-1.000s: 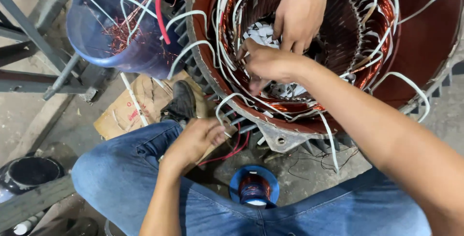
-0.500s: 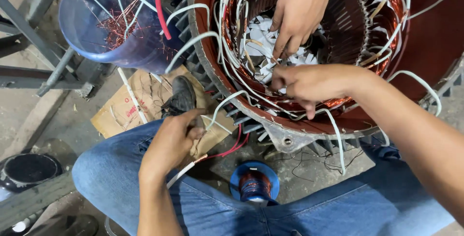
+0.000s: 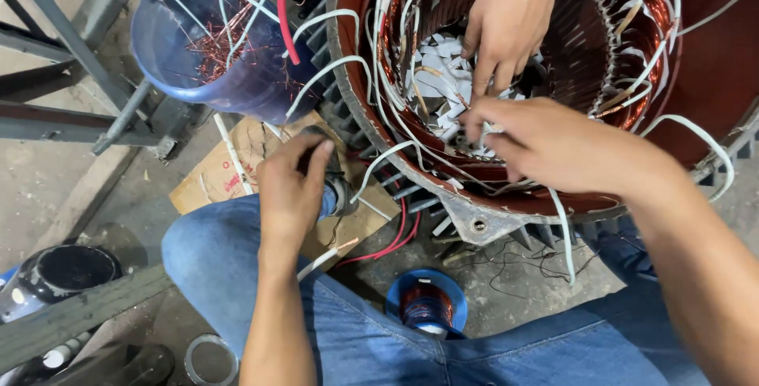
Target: Stripping wire insulation and organizing internal wiring of an electric motor stator.
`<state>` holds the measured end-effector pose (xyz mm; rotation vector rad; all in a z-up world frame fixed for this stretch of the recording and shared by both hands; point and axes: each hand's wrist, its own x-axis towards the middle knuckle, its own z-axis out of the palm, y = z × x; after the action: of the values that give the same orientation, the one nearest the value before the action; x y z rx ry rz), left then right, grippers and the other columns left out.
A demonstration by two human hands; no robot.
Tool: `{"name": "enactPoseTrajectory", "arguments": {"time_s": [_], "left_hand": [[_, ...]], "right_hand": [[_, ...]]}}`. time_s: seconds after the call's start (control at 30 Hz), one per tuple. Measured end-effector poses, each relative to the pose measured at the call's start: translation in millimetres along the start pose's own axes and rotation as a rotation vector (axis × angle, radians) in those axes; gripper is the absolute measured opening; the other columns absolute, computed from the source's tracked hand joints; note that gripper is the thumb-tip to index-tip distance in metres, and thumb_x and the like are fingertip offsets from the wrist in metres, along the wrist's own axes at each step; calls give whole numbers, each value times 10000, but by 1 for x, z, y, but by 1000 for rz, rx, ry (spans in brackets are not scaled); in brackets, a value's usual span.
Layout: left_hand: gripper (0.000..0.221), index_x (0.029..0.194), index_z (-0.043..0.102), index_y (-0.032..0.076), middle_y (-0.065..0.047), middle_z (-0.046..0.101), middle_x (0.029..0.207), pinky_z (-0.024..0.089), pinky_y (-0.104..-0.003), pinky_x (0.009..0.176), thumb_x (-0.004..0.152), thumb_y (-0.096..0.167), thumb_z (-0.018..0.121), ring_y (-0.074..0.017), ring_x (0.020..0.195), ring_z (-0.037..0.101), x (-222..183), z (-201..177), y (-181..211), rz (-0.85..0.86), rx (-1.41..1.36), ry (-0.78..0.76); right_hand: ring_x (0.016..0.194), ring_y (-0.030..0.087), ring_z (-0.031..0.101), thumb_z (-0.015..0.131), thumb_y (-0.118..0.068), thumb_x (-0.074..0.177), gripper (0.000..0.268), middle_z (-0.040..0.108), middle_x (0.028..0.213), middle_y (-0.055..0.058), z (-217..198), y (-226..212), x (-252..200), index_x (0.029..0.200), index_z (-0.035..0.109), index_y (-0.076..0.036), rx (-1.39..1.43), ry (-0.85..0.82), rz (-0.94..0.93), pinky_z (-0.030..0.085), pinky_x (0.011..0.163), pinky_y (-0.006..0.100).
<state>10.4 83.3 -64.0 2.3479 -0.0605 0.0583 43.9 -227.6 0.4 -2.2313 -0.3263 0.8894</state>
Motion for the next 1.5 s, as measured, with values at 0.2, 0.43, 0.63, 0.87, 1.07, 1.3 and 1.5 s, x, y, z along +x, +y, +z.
{"name": "enactPoseTrajectory", "arguments": {"time_s": [0.2, 0.43, 0.63, 0.87, 1.07, 1.3, 1.5], "left_hand": [[148, 1082, 732, 17, -115, 709, 920, 526, -335, 714, 974, 118, 717, -231, 774, 678, 15, -13, 40, 65, -52, 74], [173, 1124, 726, 18, -139, 685, 969, 508, -382, 757, 973, 99, 747, -276, 847, 656, 49, -38, 49, 319, 211, -27], [240, 1129, 720, 14, -150, 706, 996, 526, -383, 796, 927, 136, 766, -294, 874, 679, 79, -44, 6, 272, 150, -153], [322, 1150, 708, 0, -187, 690, 1002, 519, -408, 756, 883, 165, 781, -326, 818, 663, 74, -48, 0, 133, 265, -265], [254, 1118, 714, -19, -193, 708, 1009, 532, -410, 760, 923, 140, 749, -324, 820, 687, 65, -55, -1, 182, 241, -170], [196, 1068, 725, 4, -187, 721, 988, 534, -429, 762, 939, 151, 724, -360, 858, 698, 54, -43, 5, 214, 139, -226], [216, 1059, 725, 10, -212, 708, 992, 516, -470, 778, 933, 185, 726, -416, 890, 666, 58, -39, 4, 154, 232, -265]], "right_hand": [[973, 154, 717, 553, -237, 1049, 222, 752, 1214, 48, 24, 51, -76, 1219, 634, -121, 72, -80, -530, 574, 839, 335], [977, 145, 728, 681, -285, 1010, 348, 700, 1330, 28, 46, 49, -111, 1322, 642, -134, 191, -506, -454, 543, 854, 361], [959, 99, 683, 731, -358, 935, 476, 717, 1068, -28, 38, 70, -103, 1400, 686, -262, 134, -539, -76, 611, 808, 302], [889, 134, 720, 727, -239, 952, 458, 729, 1218, 15, 40, 114, -115, 1390, 622, -155, 355, -613, -351, 611, 781, 337], [869, 154, 742, 728, -234, 951, 471, 757, 1173, 63, 35, 153, -123, 1398, 642, -113, 379, -376, -463, 594, 760, 341], [809, 167, 750, 579, -220, 1030, 344, 760, 1112, 97, 5, 111, -101, 1329, 707, -107, 420, -57, -459, 630, 677, 335], [564, 223, 676, 466, -74, 915, 295, 708, 855, 136, 1, 15, -2, 1174, 594, -131, 15, -227, 112, 557, 535, 385]]}}
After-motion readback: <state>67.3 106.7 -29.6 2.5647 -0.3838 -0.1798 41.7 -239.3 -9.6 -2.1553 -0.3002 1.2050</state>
